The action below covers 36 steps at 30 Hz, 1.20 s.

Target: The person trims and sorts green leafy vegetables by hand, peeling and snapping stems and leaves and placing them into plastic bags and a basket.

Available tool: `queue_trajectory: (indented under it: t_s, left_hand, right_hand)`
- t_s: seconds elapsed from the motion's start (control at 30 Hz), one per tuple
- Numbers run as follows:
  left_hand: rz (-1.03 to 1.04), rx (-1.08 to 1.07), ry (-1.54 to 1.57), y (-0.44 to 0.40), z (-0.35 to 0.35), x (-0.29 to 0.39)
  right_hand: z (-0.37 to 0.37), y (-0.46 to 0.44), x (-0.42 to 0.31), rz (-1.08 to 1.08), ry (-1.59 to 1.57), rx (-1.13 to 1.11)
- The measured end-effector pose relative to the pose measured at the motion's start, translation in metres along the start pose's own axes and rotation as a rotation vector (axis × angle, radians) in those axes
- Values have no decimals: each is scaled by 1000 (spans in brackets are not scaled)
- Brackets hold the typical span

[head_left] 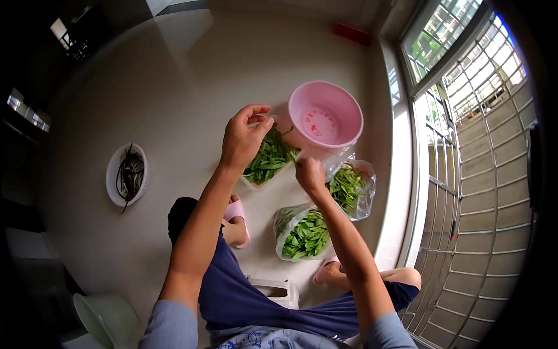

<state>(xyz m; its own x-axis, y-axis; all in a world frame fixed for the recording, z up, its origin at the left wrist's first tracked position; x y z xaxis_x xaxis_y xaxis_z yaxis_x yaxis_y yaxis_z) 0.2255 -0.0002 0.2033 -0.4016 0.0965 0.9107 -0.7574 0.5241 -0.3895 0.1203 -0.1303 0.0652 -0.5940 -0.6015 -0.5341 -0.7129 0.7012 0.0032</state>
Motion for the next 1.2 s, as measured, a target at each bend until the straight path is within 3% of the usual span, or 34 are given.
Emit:
queue_trajectory:
  t_s: [0.13,0.2,0.23,0.27,0.33,0.43,0.47,0.53,0.6,0.63,0.67,0.73,0.77,0.83,0.97,1.07,1.2]
  left_hand:
    - [-21,61,24,-1,-27,-5]
    - [-39,64,36,-2,-35,0]
    - [-38,50,46,-3,-36,3]
    - [-43,31,64,-2,-35,4]
    - [-42,13,125,-2,-32,4]
    - [-38,-38,66,1,-22,9]
    - [-41,-37,81,3,-17,9]
    - [35,-111,-18,7,-5,12]
    - [48,-143,-77,8,4,18]
    - [82,-151,-87,8,9,20]
    - [115,-159,-99,8,13,22]
    - [122,-166,-101,8,21,22]
    - [145,-189,-113,8,24,22]
    - [166,-218,-129,9,29,22]
    - [155,-309,-196,13,35,20]
    - [145,-348,-225,14,34,18]
    - [144,-356,-225,17,33,15]
  right_hand:
    - [65,-65,-9,-120,135,-107]
    - [73,-80,-2,-111,-52,-131]
    - [74,-83,5,8,-332,-123]
    - [73,-81,18,26,-314,-128]
    - [43,-62,28,230,-643,-398]
    - [13,-6,59,307,-781,-669]
    - [3,17,72,293,-615,-613]
    - [25,53,134,388,-393,-826]
    - [44,93,176,651,-536,-737]
    - [46,100,184,480,-155,-841]
    - [69,108,205,270,-9,-863]
    - [71,118,198,447,30,-641]
    - [79,120,200,447,29,-642]
    - [86,113,208,470,27,-308]
    - [89,99,211,392,138,-107]
    - [99,86,219,519,187,-287]
    - [92,80,217,681,86,-139]
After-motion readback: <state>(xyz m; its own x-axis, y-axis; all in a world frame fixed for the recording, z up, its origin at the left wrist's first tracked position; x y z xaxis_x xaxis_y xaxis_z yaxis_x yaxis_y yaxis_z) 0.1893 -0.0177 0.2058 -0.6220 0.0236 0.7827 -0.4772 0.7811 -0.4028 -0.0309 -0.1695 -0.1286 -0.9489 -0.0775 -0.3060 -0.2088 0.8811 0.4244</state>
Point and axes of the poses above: each hand's wrist, its own y-axis away from the middle knuckle, its own z-axis out of the palm, x = y × z, the point moved 4 cm from there along -y, towards the middle knuckle, and after that the axes turned 12 degrees about z, right-handed, at the moved point
